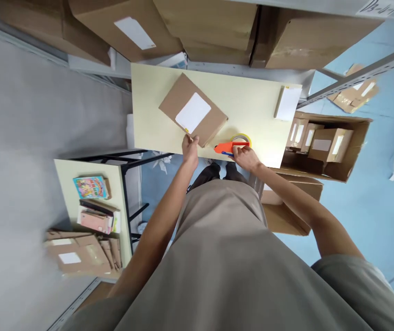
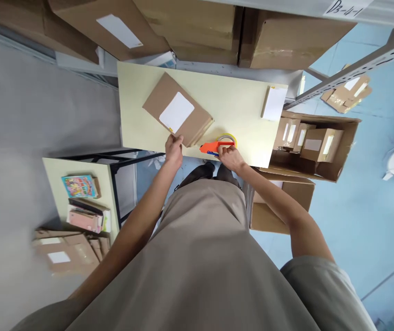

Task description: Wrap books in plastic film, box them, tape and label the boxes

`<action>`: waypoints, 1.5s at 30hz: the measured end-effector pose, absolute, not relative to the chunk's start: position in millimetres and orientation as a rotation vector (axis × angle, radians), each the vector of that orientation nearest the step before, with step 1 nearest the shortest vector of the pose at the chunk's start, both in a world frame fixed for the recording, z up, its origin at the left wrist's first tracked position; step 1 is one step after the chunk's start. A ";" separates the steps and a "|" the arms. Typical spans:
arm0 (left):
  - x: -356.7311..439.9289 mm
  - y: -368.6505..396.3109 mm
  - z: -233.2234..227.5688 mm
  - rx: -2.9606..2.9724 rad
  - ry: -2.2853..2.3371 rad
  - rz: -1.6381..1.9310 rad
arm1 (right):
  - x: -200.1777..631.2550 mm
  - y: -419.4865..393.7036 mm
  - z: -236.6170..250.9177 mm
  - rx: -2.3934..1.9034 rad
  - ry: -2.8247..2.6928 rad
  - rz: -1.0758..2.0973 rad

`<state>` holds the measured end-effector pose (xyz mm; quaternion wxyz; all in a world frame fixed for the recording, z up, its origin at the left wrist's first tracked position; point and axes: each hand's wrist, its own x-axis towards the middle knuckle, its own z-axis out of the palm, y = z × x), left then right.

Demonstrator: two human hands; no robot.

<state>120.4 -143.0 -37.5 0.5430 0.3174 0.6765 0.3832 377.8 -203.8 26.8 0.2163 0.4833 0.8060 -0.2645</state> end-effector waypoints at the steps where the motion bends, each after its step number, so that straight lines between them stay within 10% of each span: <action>1: 115.7 -144.5 -33.6 0.704 1.627 0.910 | 369.2 -203.7 26.2 1.308 2.243 -0.756; 26: 127.5 -133.7 -23.2 0.785 1.696 0.911 | 496.8 -179.8 20.9 1.687 2.061 -0.660; 45: 67.6 -66.6 30.7 1.167 1.603 0.456 | 407.2 -129.7 10.4 1.545 2.242 -0.879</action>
